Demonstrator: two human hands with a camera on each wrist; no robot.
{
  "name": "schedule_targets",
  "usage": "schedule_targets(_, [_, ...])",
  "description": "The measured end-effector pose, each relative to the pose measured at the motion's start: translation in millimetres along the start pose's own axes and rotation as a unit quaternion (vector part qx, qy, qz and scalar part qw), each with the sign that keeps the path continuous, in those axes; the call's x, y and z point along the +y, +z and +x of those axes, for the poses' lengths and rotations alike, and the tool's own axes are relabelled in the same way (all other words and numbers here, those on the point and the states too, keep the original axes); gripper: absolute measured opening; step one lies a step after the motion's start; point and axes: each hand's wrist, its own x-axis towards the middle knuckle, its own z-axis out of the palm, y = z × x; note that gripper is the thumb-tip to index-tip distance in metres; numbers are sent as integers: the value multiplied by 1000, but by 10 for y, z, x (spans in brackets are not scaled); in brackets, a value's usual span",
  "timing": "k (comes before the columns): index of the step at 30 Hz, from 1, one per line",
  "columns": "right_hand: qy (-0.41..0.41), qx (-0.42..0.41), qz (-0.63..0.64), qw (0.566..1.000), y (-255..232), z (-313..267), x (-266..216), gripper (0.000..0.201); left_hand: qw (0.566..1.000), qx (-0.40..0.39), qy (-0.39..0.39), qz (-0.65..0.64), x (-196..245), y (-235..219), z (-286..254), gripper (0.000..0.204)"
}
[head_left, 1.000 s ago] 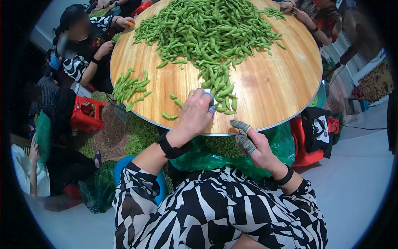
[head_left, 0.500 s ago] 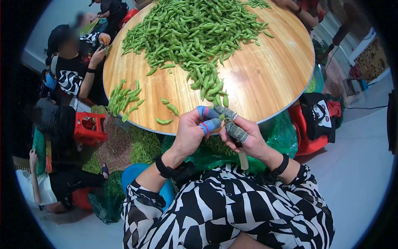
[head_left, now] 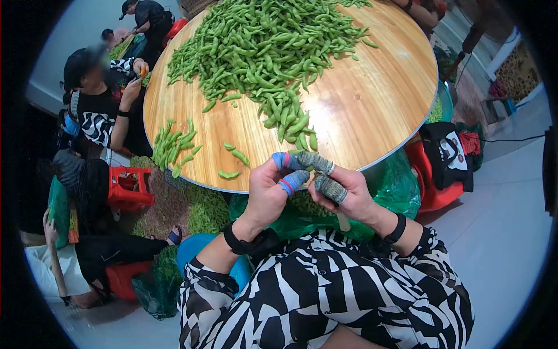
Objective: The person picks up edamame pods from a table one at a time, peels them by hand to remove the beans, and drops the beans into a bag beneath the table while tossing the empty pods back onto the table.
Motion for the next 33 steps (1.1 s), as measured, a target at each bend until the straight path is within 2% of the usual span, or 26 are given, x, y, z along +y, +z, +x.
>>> schedule_targets(4, [10,3,6,1000,-67,-7,33,41,998,-38,-43,-33,-40,-72,36,18])
schedule_targets(5, [17,4,14,1000,-74,-8,35,40,993,-58,-59,-85,-45,-81,50,19])
schedule_targets(7, [32,-6,39,999,-74,-8,0,41,973,-95,-89,-190,-50,-87,79,20])
schedule_targets(10, [68,-23,129,989,-82,-15,-17,41,922,-145,-186,-308,-27,-141,125,21])
schedule_targets(12, [86,-20,171,981,-88,-15,-25,40,983,-95,-108,-117,-25,-102,107,19])
schedule_targets(13, [92,-11,174,980,-90,-19,-25,39,995,-68,-67,-20,-23,-80,93,18])
schedule_targets(15, [100,-9,188,977,-98,-22,-7,38,987,-74,41,140,17,-51,57,20])
schedule_targets(17, [101,-19,211,972,-110,-20,33,37,941,-65,162,288,45,-45,40,24])
schedule_targets(18, [104,-16,232,967,-98,-21,31,37,904,-53,230,355,56,-50,45,27])
schedule_targets(20, [113,-11,274,955,-56,-21,36,38,802,-25,357,477,73,-62,44,33])
schedule_targets(23, [117,0,318,941,-3,-14,77,38,804,-27,356,476,112,-82,29,26])
schedule_targets(26, [113,-8,311,944,8,-6,112,39,897,-42,262,353,112,-95,8,18])
schedule_targets(28, [99,-11,290,952,27,-12,90,40,938,-34,210,274,132,-50,-21,11])
schedule_targets(32, [94,9,237,967,23,-8,93,40,992,-33,52,111,122,-55,-82,7])
schedule_targets(33, [88,18,217,972,34,-13,65,39,991,-41,46,115,130,-51,-89,8])
